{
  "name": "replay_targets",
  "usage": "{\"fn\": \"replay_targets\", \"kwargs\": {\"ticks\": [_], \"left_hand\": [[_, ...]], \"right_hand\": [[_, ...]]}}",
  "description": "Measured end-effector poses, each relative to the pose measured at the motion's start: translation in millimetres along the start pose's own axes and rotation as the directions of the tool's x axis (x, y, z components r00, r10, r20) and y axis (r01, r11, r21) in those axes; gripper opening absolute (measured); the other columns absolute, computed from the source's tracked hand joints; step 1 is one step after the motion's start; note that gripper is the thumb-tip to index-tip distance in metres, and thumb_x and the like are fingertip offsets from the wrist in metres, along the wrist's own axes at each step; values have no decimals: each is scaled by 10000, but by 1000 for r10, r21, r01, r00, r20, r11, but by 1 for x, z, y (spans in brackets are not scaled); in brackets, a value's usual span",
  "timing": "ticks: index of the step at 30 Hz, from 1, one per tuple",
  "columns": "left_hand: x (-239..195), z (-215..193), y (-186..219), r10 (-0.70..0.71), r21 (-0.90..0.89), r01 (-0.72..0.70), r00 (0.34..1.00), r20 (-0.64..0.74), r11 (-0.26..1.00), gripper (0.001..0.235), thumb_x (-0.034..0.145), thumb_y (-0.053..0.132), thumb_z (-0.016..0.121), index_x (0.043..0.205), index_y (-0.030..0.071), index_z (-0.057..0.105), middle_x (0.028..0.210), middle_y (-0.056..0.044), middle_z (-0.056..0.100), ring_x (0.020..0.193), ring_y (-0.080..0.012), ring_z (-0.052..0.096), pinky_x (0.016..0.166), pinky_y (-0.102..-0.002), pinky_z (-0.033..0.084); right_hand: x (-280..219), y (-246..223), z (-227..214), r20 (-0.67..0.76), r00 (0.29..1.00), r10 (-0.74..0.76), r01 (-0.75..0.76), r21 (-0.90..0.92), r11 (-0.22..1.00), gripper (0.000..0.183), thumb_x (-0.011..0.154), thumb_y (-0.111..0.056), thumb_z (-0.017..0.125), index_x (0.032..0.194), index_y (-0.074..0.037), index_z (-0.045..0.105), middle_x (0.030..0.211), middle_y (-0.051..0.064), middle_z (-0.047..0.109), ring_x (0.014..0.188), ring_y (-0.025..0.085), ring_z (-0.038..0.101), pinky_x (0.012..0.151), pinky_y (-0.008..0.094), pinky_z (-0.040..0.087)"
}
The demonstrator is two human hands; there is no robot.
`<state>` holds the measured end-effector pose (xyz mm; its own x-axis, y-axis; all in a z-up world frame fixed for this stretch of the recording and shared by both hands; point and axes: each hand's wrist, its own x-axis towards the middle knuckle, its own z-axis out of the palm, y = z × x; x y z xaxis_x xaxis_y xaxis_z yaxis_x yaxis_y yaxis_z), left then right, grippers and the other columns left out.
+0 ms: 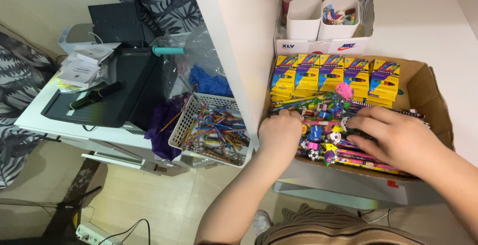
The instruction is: The person transfers pencils from a white plastic basket into a cardboard box. They pick up pencils one by one or in small groups, briefly inspect them, and place them into the box. The task continues throughout the clip.
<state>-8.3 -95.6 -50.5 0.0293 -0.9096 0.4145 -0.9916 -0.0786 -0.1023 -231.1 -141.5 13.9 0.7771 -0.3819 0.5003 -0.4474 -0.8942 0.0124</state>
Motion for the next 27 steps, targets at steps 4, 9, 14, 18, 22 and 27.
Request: {"fn": "replay_targets", "kwargs": {"ticks": [4,9,14,18,22,27], "left_hand": [[2,-46,-8,35,-144,-31,999,29,989,395,646,419,795,834,124,611,789,-43,622,709,-252,610,547,-373,484],[16,-59,-12,237,-375,-186,967,95,908,896,655,381,773,1340,12,329,1257,-188,511,1089,-354,525,874,-434,443],[25,-43,-14,294,-469,-173,935,199,866,873,696,333,742,1360,0,283,1341,-182,430,1177,-367,455,957,-480,371],[24,-51,-15,326,-598,-194,938,119,778,482,699,94,692,1123,33,472,1063,-154,570,994,-332,564,821,-427,454],[25,-51,-19,310,-648,-150,940,140,747,497,755,-91,464,1237,23,424,1189,-203,535,1003,-382,560,765,-467,451],[29,-63,-17,246,-670,-16,937,250,742,499,754,-128,428,1231,17,399,1179,-234,553,970,-395,591,753,-486,464]], "right_hand": [[4,-4,-6,-27,1000,-14,15,57,998,205,809,-301,608,976,-183,620,1001,-12,616,845,144,624,681,292,518],[11,-3,-8,5,1000,3,-4,84,996,225,821,-289,586,1023,-194,618,1017,-33,630,857,135,630,637,293,535],[14,5,-9,-66,998,-14,23,139,990,207,809,-208,625,1002,-131,622,1030,46,620,900,172,630,816,279,502],[9,8,-8,76,996,48,-64,237,969,263,762,-334,636,989,-202,638,981,-28,644,834,148,646,738,272,515],[6,11,-8,119,989,88,-117,265,957,318,758,-366,625,1040,-221,633,1021,-45,653,837,158,654,740,291,519],[26,32,-17,32,987,159,-161,333,929,285,812,-251,594,1034,-80,647,961,53,680,847,198,648,824,300,481]]}}
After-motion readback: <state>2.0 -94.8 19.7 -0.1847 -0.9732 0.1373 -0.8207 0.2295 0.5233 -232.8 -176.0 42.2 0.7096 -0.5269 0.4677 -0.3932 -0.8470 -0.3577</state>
